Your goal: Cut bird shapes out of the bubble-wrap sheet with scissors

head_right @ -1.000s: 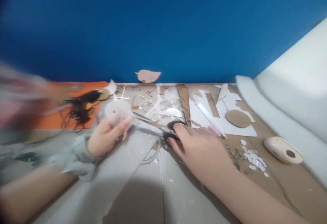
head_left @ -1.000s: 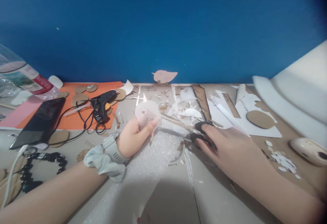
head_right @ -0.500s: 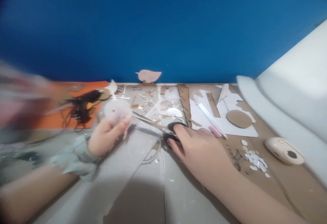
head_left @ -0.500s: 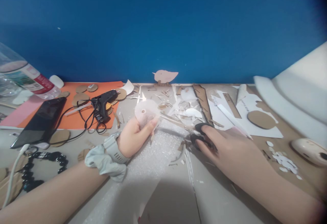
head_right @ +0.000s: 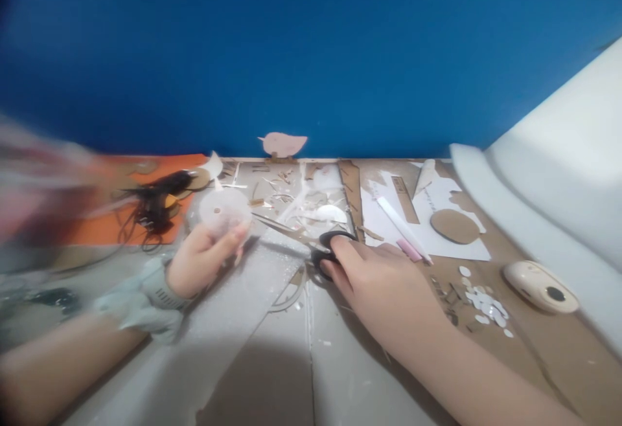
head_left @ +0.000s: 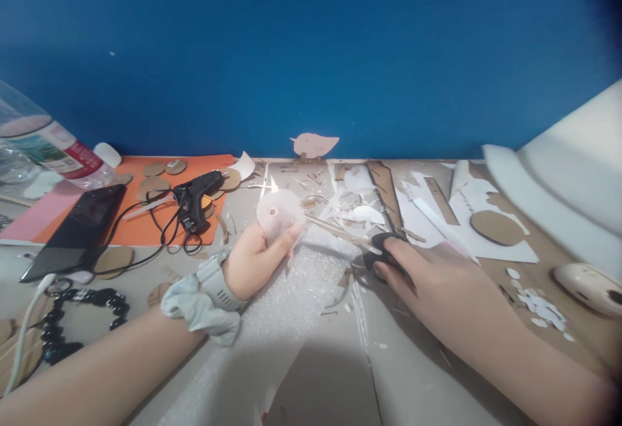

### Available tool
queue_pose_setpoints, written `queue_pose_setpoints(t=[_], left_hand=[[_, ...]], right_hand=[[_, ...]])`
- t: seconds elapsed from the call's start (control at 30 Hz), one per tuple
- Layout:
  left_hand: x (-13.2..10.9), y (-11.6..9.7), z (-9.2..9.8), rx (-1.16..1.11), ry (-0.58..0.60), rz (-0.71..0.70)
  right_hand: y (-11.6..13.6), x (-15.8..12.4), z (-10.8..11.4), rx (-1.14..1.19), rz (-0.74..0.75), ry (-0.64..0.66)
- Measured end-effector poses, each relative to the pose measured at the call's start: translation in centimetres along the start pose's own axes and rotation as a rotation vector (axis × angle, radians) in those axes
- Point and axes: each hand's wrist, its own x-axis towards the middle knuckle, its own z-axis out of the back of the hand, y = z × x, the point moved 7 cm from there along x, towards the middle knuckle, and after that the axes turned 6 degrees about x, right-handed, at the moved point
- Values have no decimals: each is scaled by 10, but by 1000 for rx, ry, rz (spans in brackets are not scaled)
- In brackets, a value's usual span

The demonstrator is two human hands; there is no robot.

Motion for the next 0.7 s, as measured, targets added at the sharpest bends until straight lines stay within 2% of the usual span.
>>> queue_pose_setpoints(t=[0.23,0.7], left_hand=[[-1,-1,0,-25,-15,-9],[-1,-5,-4,-8,30,-35]], right_hand=[[1,0,0,5,-1,-1],[3,0,-2,-28,-36,44]])
